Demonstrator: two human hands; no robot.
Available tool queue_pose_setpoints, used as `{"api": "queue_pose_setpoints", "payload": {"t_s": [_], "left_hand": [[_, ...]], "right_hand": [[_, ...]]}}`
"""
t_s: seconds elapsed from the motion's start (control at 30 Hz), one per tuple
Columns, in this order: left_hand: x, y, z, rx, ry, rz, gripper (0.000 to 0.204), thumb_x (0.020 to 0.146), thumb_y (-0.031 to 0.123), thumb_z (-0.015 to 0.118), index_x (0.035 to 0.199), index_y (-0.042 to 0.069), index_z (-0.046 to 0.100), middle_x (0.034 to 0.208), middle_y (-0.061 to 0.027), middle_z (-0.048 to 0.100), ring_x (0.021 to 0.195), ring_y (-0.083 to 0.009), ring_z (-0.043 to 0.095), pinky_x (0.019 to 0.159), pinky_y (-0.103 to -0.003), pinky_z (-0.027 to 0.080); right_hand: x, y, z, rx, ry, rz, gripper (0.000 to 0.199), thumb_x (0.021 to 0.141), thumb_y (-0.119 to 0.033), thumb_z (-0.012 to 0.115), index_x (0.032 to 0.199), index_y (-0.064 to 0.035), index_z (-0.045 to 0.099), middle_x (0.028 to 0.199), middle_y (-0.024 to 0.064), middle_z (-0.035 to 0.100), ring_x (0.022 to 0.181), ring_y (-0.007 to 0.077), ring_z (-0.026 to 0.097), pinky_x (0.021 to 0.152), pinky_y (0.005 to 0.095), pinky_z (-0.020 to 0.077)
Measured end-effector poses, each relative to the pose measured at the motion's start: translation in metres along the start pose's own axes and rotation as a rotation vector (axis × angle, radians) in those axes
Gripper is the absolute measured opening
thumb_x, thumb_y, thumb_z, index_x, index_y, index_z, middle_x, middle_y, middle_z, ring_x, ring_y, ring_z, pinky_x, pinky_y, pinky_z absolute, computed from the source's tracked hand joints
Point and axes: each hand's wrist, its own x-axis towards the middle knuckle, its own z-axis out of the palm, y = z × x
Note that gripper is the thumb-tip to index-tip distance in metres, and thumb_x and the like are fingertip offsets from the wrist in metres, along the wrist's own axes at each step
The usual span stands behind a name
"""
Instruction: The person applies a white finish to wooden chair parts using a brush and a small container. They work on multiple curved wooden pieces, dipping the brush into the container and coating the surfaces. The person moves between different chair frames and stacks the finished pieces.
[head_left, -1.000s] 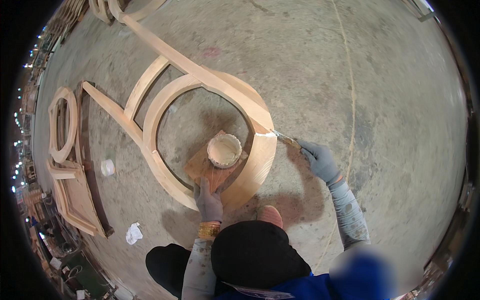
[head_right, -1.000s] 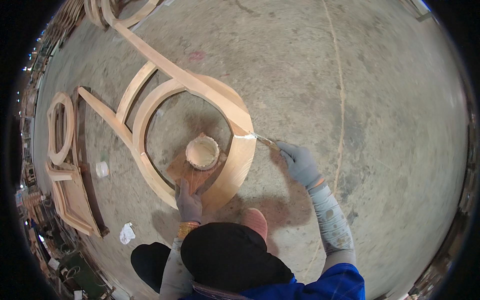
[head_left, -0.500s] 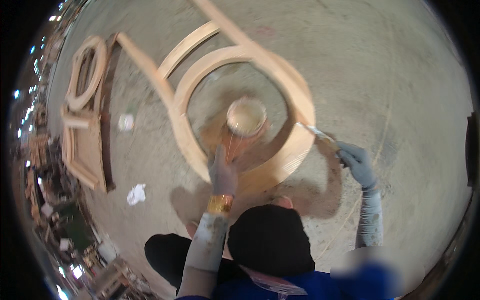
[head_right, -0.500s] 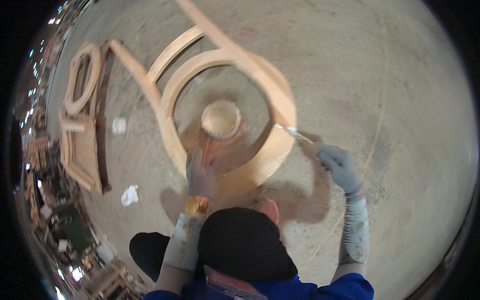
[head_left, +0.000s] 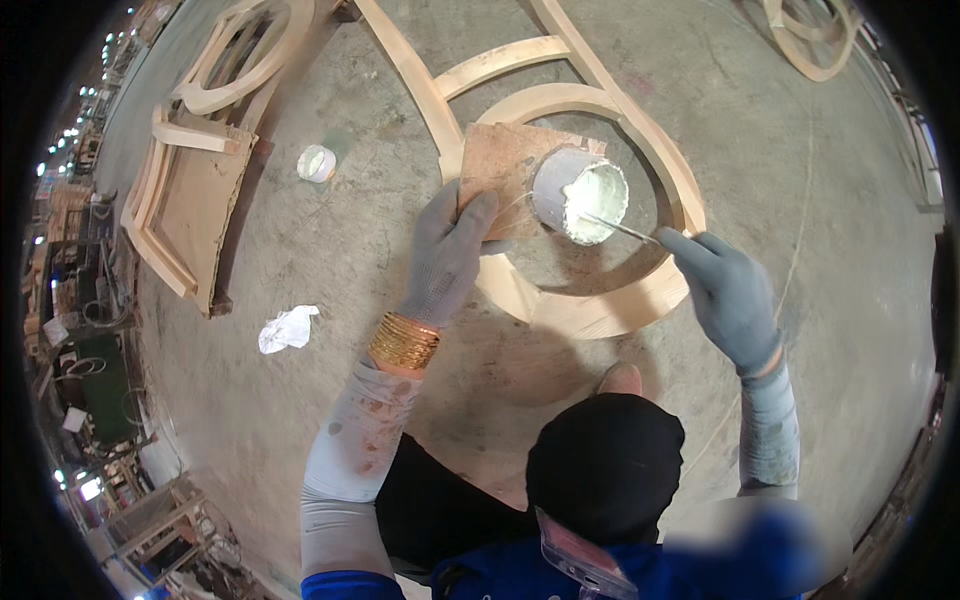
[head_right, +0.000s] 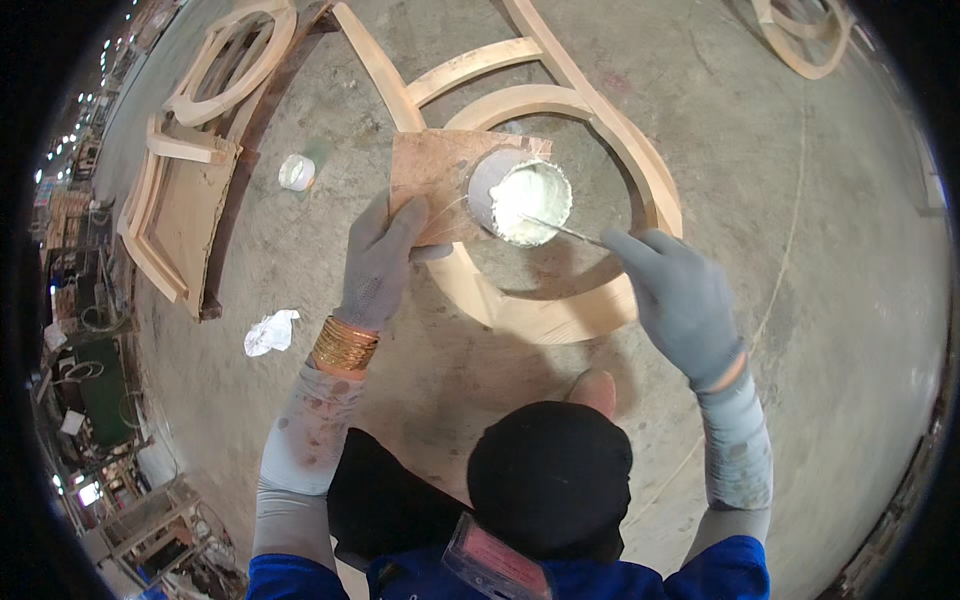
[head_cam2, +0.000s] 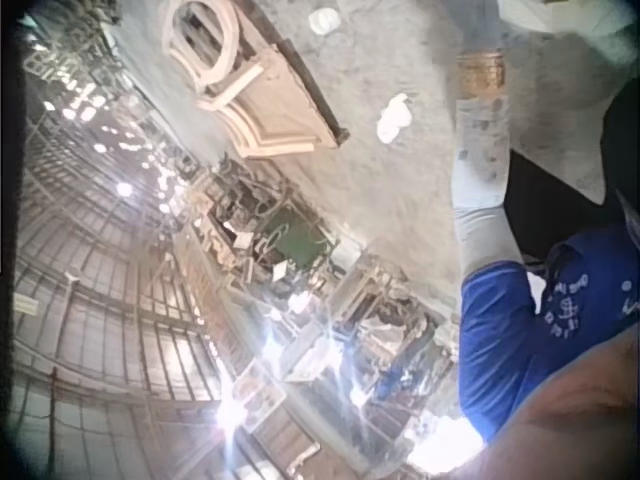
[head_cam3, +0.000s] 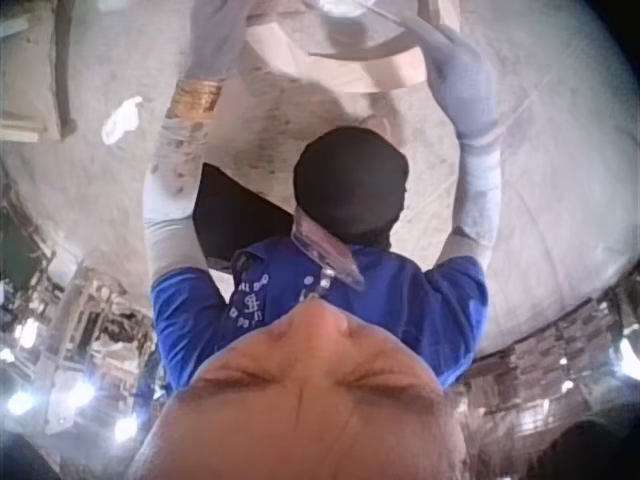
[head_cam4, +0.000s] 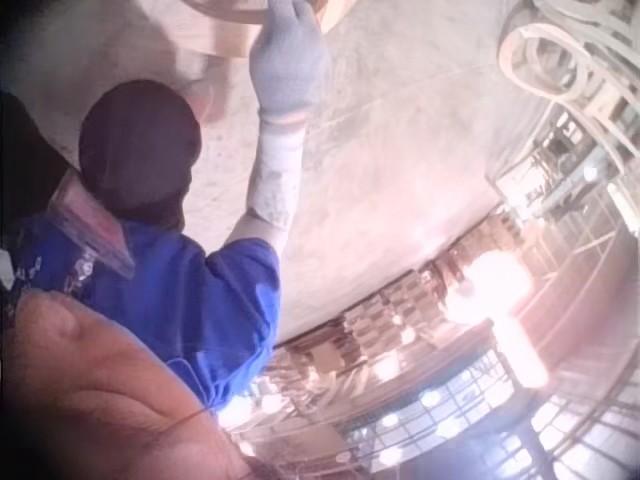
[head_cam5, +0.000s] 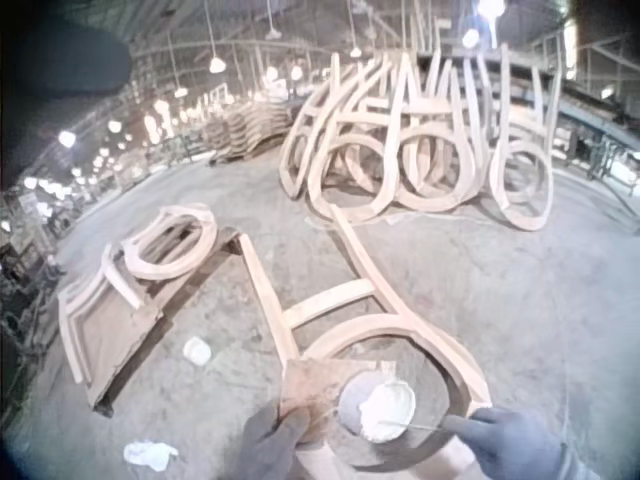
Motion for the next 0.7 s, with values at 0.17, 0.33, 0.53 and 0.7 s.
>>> {"api": "queue_pose_setpoints", "payload": {"t_s": [0.17, 0.33, 0.53, 0.7], "left_hand": [[-0.023, 0.026, -0.066, 0.063, -0.123, 0.129, 0.030, 0.094, 0.016, 0.049, 0.112, -0.007, 0.052, 0.104, -0.0124, 0.060, 0.089, -0.0161, 0.063, 0.072, -0.027, 0.058], [-0.040, 0.047, -0.103, -0.094, -0.215, 0.191, 0.029, 0.093, 0.015, 0.048, 0.111, -0.008, 0.052, 0.104, -0.0140, 0.060, 0.087, -0.0175, 0.064, 0.071, -0.028, 0.057], [-0.064, 0.055, -0.134, -0.036, -0.344, 0.282, 0.033, 0.093, 0.017, 0.049, 0.115, -0.008, 0.048, 0.107, -0.0149, 0.059, 0.092, -0.0204, 0.064, 0.073, -0.031, 0.057], [-0.083, 0.049, -0.147, -0.308, -0.317, 0.331, 0.034, 0.093, 0.016, 0.049, 0.118, -0.008, 0.047, 0.109, -0.0150, 0.058, 0.090, -0.0193, 0.063, 0.073, -0.032, 0.059]], "right_hand": [[0.004, -0.097, 0.010, -0.374, -0.013, 0.056, 0.031, 0.078, -0.005, 0.052, 0.106, -0.0133, 0.064, 0.084, 0.0085, 0.061, 0.076, 0.0266, 0.062, 0.063, 0.0376, 0.0499], [-0.011, -0.174, -0.011, -0.341, -0.111, 0.110, 0.036, 0.076, -0.004, 0.052, 0.109, -0.0108, 0.066, 0.084, 0.0100, 0.065, 0.073, 0.0277, 0.063, 0.064, 0.0351, 0.0507], [-0.044, -0.212, -0.017, 0.358, -0.072, 0.332, 0.033, 0.084, -0.004, 0.053, 0.115, -0.0071, 0.065, 0.078, 0.0057, 0.067, 0.064, 0.0131, 0.060, 0.064, 0.0268, 0.0505], [-0.065, -0.251, -0.007, 0.450, 0.057, 0.451, 0.030, 0.085, -0.006, 0.057, 0.113, -0.0024, 0.063, 0.078, 0.0141, 0.066, 0.070, 0.0192, 0.062, 0.071, 0.0303, 0.0499]]}}
